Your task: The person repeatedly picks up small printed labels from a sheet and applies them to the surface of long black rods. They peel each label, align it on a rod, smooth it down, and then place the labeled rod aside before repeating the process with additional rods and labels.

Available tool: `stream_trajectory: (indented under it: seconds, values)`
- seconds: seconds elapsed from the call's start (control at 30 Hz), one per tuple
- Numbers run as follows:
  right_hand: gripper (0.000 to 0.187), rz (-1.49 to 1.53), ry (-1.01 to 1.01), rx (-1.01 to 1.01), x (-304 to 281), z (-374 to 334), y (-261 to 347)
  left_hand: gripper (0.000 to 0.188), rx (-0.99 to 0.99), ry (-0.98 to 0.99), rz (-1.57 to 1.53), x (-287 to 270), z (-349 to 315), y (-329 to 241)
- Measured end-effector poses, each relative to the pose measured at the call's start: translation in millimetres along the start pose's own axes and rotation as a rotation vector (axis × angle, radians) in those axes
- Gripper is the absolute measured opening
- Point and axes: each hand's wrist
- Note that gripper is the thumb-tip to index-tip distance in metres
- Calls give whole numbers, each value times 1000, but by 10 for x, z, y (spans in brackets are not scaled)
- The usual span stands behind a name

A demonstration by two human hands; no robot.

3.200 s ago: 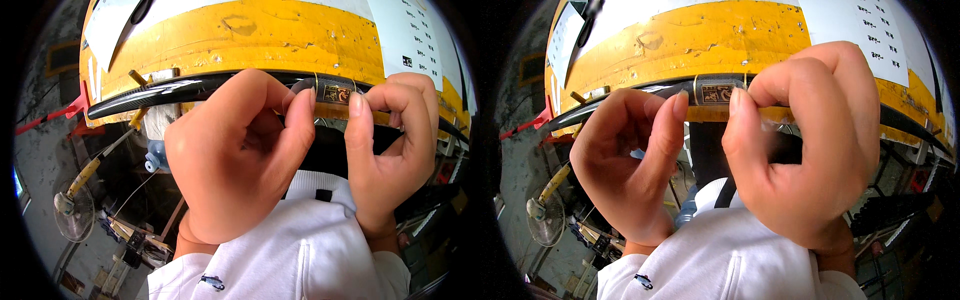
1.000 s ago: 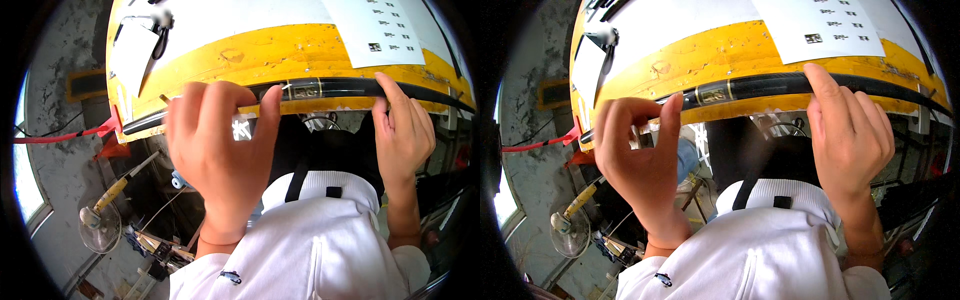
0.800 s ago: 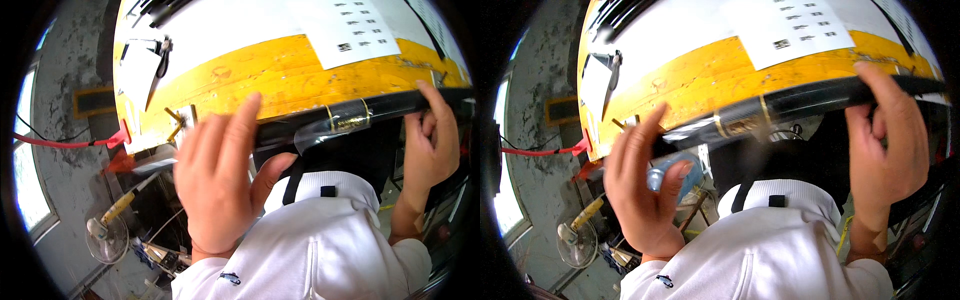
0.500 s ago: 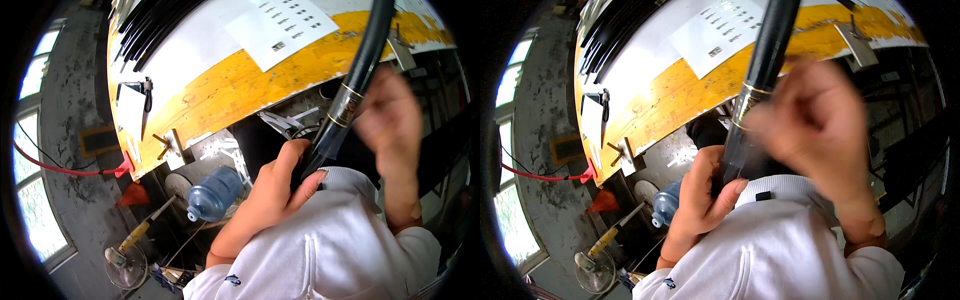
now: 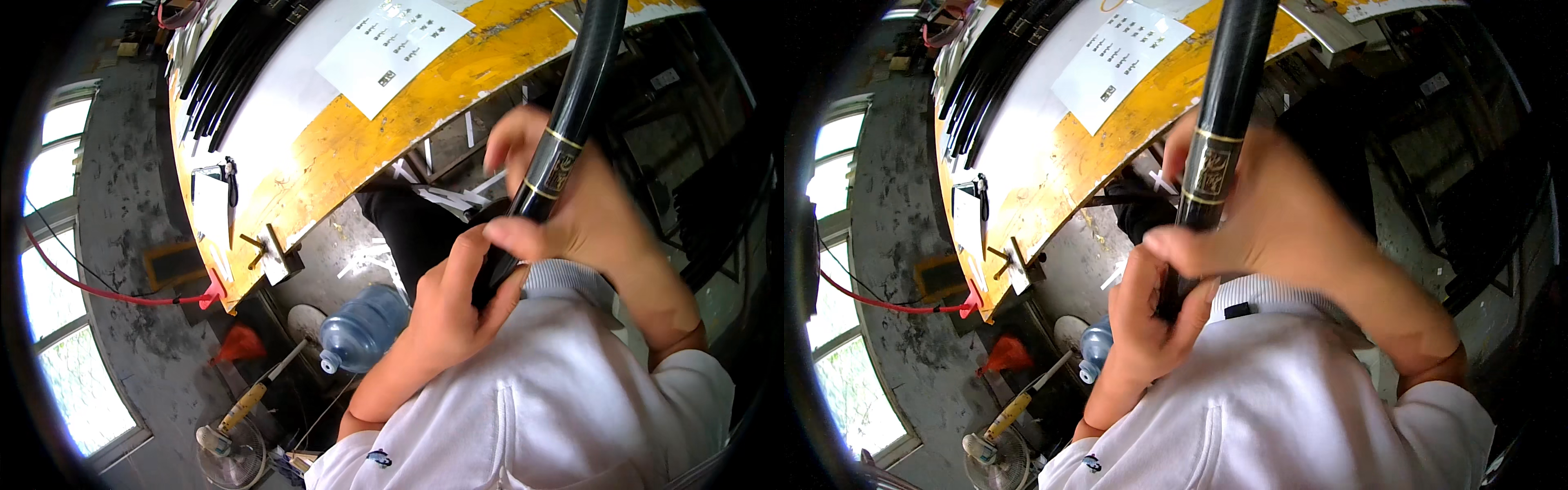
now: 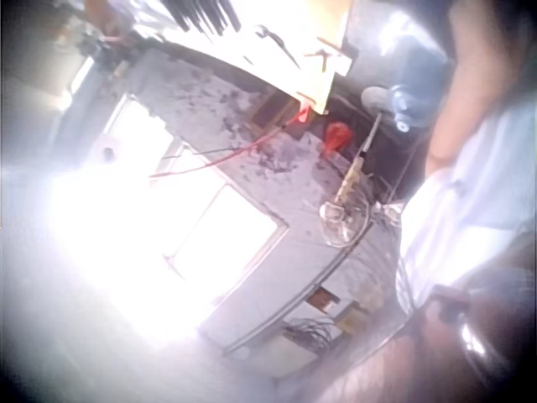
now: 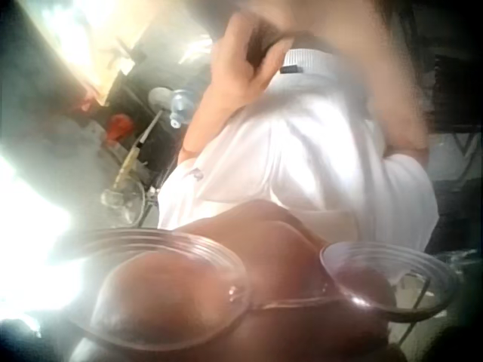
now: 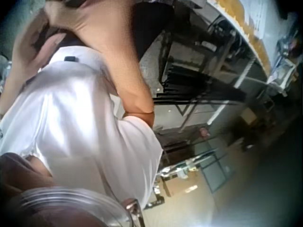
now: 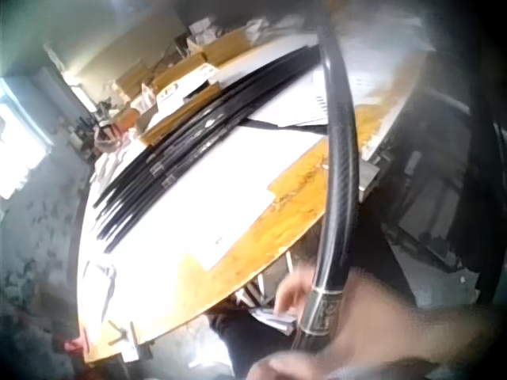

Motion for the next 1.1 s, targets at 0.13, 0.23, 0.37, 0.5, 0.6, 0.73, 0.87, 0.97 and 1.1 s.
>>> stream_trajectory:
  seconds: [0.13,0.23,0.37,0.5,0.6,0.73,0.87,0.97,1.1]
  values:
    - [38,-21,-215,-173,-402,202,148,43,-124,28,-94,43,-55,-31]
    - [37,54,-244,-137,-342,151,165,35,-198,107,-262,58,-55,-58]
    - [38,116,-56,64,-105,-91,130,34,-148,125,-323,86,-58,-42]
    - [45,115,12,146,6,-225,130,34,-113,107,-321,107,-69,-47]
    - [45,-13,-67,35,-150,-134,141,37,-110,97,-248,123,-104,-11]
    - [27,-75,-397,-306,-587,31,184,41,-133,73,-137,147,-48,-86]
    - [35,-96,-279,-244,-317,-245,-105,35,-37,89,-102,295,245,10]
    - [37,-96,-485,-127,-400,-443,-192,47,-35,309,-23,377,450,-237]
    - [40,-439,-1106,11,-1524,-691,-323,60,189,345,135,626,662,-250]
Point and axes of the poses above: each hand's wrist, its own z-axis towards the middle knuckle, its own x-axis out of the palm, y = z × x, and after that the axes turned 3 degrees about -z, right-handed
